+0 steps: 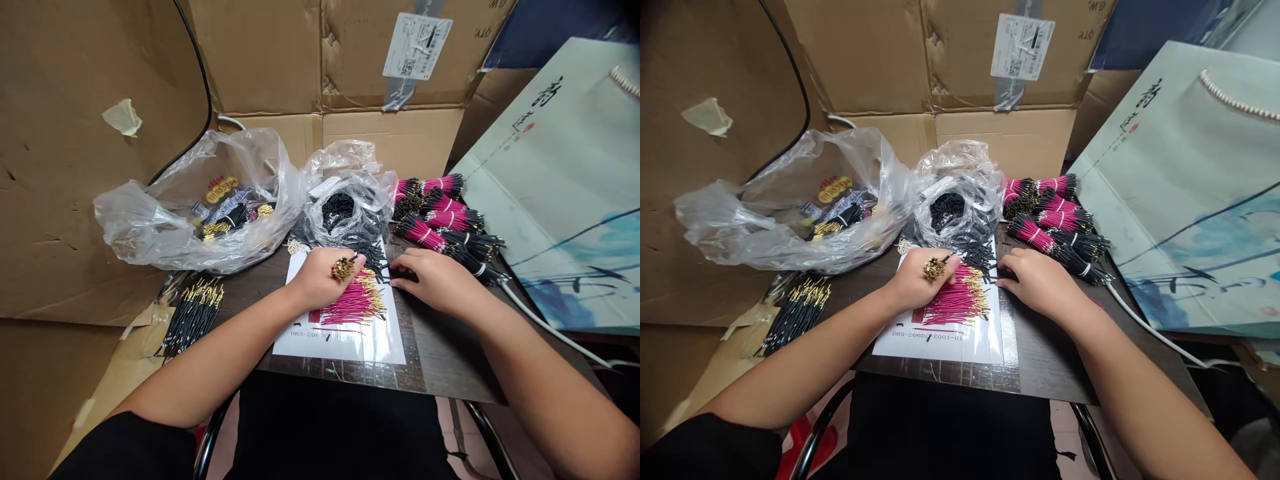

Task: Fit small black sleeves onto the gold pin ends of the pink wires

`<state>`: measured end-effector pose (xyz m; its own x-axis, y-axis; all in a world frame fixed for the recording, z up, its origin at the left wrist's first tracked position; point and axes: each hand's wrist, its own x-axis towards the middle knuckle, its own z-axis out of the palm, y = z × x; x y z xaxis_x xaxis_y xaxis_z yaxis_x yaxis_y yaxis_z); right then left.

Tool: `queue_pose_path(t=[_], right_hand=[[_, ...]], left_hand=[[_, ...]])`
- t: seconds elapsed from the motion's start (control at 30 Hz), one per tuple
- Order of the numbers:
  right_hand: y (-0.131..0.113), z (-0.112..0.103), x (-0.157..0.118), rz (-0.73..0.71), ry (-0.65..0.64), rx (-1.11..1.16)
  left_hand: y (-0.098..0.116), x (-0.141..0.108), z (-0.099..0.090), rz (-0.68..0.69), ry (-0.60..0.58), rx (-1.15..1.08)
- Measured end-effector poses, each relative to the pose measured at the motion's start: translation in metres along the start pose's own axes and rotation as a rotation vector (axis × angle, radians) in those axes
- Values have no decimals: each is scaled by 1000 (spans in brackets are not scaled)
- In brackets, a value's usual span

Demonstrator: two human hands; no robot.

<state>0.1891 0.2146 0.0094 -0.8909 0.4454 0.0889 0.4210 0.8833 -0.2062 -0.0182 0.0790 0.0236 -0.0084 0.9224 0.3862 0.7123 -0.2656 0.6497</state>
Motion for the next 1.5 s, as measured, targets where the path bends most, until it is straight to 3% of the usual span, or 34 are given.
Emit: queue_pose_path(t=[0.2, 0.33, 0.57, 0.83, 1.07, 1.27, 1.5], right_hand=[[-7, 4, 2, 17, -7, -7], [-13, 6, 4, -25, 9, -45], [-20, 8, 6, -97, 39, -218], [-7, -7, 3, -84, -34, -121], [-4, -9, -2, 87, -39, -122], [-8, -3, 1, 67, -62, -61], [-10, 6, 3, 98, 4, 19]], left_hand=[[0, 0, 1, 46, 27, -31], [3, -3, 2, 58, 121, -17], [2, -6, 4, 261, 170, 103], [-1, -8, 4, 398, 251, 217], [-1, -9, 3, 389, 269, 231], [0, -8, 3, 435, 254, 189], [0, -10, 4, 499, 216, 139]])
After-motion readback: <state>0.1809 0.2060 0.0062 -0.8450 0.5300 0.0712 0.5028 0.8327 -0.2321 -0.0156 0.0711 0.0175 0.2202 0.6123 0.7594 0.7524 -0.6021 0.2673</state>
